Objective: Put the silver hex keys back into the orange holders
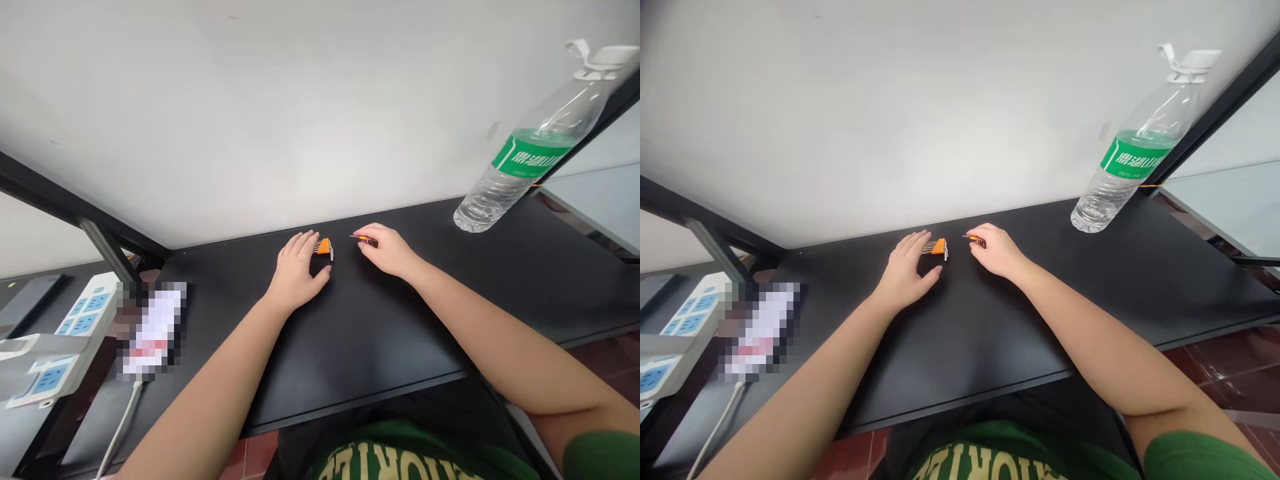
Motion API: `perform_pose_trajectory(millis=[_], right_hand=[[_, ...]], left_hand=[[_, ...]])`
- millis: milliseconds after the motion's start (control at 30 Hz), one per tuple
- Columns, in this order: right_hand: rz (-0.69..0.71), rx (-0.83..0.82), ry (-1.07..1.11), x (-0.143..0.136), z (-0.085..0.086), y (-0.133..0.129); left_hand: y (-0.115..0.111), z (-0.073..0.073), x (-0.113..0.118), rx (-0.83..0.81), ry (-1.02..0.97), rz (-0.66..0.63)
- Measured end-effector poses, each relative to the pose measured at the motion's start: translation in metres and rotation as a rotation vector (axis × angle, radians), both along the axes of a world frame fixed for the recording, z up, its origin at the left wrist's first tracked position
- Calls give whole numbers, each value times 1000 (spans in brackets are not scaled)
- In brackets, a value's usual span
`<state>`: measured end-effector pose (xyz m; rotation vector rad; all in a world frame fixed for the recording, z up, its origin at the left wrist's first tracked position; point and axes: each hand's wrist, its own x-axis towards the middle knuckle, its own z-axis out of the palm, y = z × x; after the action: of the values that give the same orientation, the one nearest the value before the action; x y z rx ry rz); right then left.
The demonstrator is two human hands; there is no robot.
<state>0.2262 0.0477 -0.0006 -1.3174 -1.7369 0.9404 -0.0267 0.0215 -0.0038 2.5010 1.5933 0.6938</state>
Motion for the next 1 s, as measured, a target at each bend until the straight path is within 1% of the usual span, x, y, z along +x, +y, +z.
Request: perform_pose_trajectory(millis=[33,133,233,333,433,467,533,600,633,700,767,833,933,1000], right_hand=[[-11,96,-137,5,-3,4],[13,193,-405,13,-13,12],[38,223,-561,13,-19,16],[64,213,-632,13,-20,16],[81,195,-661,15,-15,14],[85,219,-669,14,-13,12],[90,320,-669,10,-7,7],[77,415,-615,0,-2,0],[58,417,-562,-5,0,-5],[75,337,-451,-18,0,-13],[157,231,-379,-29,-2,-19],[216,162,-353,-37,-6,-22],[247,134,-364,-43,-10,-23],[254,131,-385,-45,-11,-23]], left_hand=[[3,-2,-3,-37,21,11],[8,-7,-6,-115,93,-15],[8,-8,-6,-132,140,-44],[6,-5,-3,-85,134,-25],[5,-3,-1,-47,112,-2],[4,-2,0,-46,106,1],[4,-2,1,-59,98,-2],[4,-3,1,-78,97,-8],[4,-2,1,-88,98,-12],[4,-2,2,-109,93,-14],[4,-1,4,-135,68,1],[4,0,6,-179,26,32],[4,2,9,-260,-45,83],[3,2,11,-284,-85,86]])
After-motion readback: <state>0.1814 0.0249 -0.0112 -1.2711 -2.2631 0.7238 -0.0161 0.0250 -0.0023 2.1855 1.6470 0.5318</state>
